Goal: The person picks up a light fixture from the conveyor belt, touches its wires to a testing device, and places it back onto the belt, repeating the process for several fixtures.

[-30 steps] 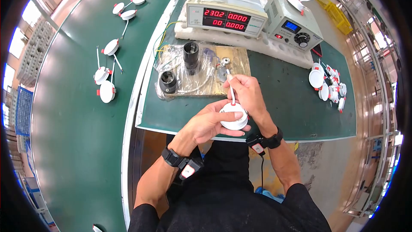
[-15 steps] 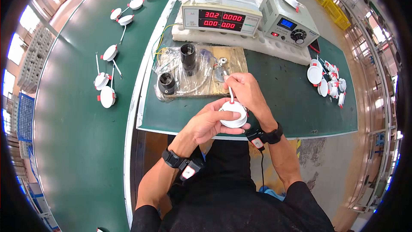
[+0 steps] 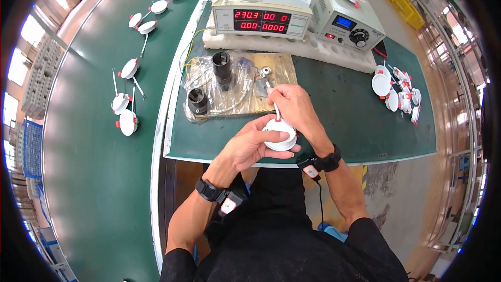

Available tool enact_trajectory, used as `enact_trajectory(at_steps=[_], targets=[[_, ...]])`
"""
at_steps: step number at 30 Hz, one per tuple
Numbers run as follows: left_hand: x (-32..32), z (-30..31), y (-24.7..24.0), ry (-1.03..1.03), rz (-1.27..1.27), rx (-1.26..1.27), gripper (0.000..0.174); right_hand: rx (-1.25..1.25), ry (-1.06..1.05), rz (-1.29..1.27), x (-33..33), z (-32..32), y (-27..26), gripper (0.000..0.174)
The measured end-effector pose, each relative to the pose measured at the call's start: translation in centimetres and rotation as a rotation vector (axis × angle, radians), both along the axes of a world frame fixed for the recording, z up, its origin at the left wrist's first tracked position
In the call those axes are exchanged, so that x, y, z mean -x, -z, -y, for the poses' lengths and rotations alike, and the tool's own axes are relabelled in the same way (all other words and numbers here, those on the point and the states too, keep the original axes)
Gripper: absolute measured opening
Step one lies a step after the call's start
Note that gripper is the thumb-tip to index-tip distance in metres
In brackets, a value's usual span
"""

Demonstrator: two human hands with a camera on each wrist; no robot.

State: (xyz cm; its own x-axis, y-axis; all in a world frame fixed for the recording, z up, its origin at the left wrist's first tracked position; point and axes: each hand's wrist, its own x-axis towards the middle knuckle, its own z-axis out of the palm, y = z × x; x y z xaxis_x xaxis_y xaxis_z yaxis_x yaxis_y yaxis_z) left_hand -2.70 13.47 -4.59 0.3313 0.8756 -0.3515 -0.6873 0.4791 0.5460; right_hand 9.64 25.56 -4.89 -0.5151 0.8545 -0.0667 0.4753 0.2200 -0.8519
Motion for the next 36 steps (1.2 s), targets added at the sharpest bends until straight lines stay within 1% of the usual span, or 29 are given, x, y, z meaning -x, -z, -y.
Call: enact_trajectory(at_steps=[4, 8, 11, 17, 20, 24, 25, 28, 32, 36], targets=[[-0.1, 0.1, 0.2, 0.003, -0.004, 0.010, 0.048, -0.023, -0.010, -0.021, 0.1, 0.3, -0.2, 0.037], [-0.3, 0.0, 0.4, 0.014, -0.001, 0.008, 0.048, -0.005, 0.001, 0.012, 0.1, 0.4, -0.8, 0.036], [-0.3, -0.1, 0.3, 0.016, 0.006, 0.006, 0.047, -0.046, -0.002, 0.017, 0.0, 0.3, -0.3, 0.036], [-0.4, -0.2, 0.6, 0.022, -0.034, 0.015, 0.045, -0.024, -0.003, 0.045, 0.0, 0.3, -0.6, 0.036], [-0.5, -0.4, 0.9, 0.028, -0.075, 0.011, 0.043, 0.043, 0.006, 0.024, 0.1, 0.5, -1.2, 0.036], [-0.7, -0.3, 0.4, 0.020, -0.095, 0.021, 0.040, -0.007, -0.003, -0.017, 0.1, -0.2, 0.8, 0.031], [-0.7, -0.3, 0.2, 0.018, -0.110, 0.031, 0.039, -0.007, -0.004, -0.020, 0.1, -0.3, 0.9, 0.031], [-0.7, -0.4, 0.2, 0.028, -0.037, 0.070, 0.040, -0.027, -0.005, -0.023, 0.1, -0.2, 0.6, 0.030], [-0.9, -0.4, 0.3, 0.032, -0.065, 0.018, 0.040, -0.007, -0.007, -0.047, 0.1, -0.2, 1.0, 0.030], [-0.9, -0.5, 0.4, 0.026, -0.069, 0.016, 0.041, -0.032, 0.000, 0.009, 0.0, 0.0, 0.3, 0.031]])
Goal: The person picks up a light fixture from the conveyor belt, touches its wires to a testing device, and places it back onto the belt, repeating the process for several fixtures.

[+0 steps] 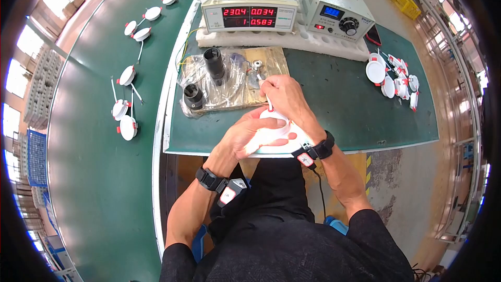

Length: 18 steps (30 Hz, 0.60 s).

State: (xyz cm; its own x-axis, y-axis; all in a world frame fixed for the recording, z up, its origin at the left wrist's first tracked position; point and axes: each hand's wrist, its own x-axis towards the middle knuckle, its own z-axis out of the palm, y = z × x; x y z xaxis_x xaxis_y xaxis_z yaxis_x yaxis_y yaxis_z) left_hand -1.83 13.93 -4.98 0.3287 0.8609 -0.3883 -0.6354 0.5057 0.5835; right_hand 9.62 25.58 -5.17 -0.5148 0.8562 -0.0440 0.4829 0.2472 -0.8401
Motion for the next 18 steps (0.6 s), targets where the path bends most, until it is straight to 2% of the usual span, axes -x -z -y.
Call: enact_trajectory(at_steps=[18], targets=[[-0.34, -0.01, -0.22, -0.015, -0.008, 0.002, 0.043, 0.035, 0.021, -0.015, -0.17, 0.26, -0.56, 0.030]])
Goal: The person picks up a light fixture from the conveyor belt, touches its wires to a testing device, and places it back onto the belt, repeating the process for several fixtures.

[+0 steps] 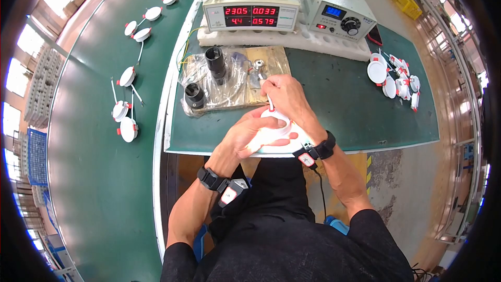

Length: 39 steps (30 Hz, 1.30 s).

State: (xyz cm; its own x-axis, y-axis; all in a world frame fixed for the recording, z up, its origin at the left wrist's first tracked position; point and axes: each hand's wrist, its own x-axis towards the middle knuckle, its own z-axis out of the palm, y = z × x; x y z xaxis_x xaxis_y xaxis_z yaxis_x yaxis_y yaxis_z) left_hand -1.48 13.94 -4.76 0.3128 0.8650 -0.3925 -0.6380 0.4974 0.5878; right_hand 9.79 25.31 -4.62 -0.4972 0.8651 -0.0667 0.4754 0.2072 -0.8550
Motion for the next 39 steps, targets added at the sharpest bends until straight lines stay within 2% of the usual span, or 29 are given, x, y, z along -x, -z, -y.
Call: enact_trajectory(at_steps=[25, 31, 34, 35, 36, 38, 39], targets=[[-0.4, 0.1, 0.1, -0.003, 0.001, -0.022, 0.041, -0.016, -0.009, 0.028, -0.4, -0.4, 0.4, 0.032], [-0.5, 0.3, 0.1, -0.024, 0.145, -0.013, 0.037, -0.002, -0.012, 0.022, -0.7, -0.3, -0.2, 0.031], [-0.6, 0.8, 0.5, -0.053, -0.026, -0.057, 0.035, -0.010, -0.120, -0.030, -1.5, -1.4, 1.5, 0.031], [-0.1, 2.3, 0.0, -0.123, -0.132, -0.052, 0.033, 0.127, -0.124, -0.159, -1.2, -0.5, 0.7, 0.033], [0.8, 4.5, -0.8, -0.226, -0.247, -0.028, 0.032, 0.097, -0.176, -0.120, -1.4, 0.2, -0.4, 0.034], [4.2, 10.8, -2.6, -0.414, -0.669, -0.060, 0.033, 0.202, -0.150, -0.213, -1.8, 1.8, -1.1, 0.030], [5.8, 15.2, -3.8, -0.555, -0.944, -0.006, 0.033, 0.164, -0.151, -0.251, -2.3, 2.3, -1.3, 0.031]])
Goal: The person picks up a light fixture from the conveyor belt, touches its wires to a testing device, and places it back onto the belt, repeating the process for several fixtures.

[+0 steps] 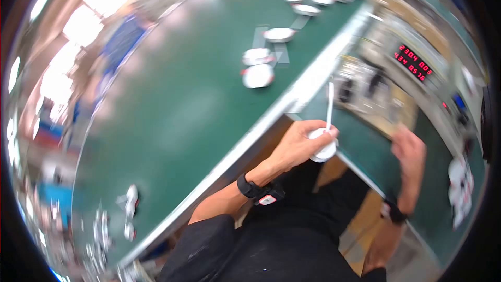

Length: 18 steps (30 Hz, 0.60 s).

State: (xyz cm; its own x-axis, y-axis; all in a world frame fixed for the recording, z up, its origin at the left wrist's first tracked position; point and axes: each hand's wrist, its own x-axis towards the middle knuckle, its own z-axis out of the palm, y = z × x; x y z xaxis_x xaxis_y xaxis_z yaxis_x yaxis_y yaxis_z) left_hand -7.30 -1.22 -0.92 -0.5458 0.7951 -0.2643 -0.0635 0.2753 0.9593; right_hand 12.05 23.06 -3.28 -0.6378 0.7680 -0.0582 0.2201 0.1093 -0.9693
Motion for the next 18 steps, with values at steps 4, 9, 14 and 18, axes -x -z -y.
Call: enact_trajectory(at_steps=[4, 9, 14, 18], targets=[[5.2, 20.1, 2.9, -0.665, -0.651, 0.247, 0.032, -0.069, -0.071, 0.023, -2.8, 0.1, 0.2, 0.036], [1.0, 40.2, 4.5, -0.796, -0.885, 1.300, 0.054, -0.040, -0.112, -0.045, -3.8, 1.6, -0.1, 0.033], [3.5, 31.1, -4.4, -0.996, -1.101, 0.822, 0.055, -0.047, -0.115, -0.033, -2.5, 2.7, -0.9, 0.030], [9.0, 17.9, -0.9, -0.389, -1.262, 0.551, 0.063, -0.009, -0.159, -0.061, -1.4, 5.5, -2.9, 0.030]])
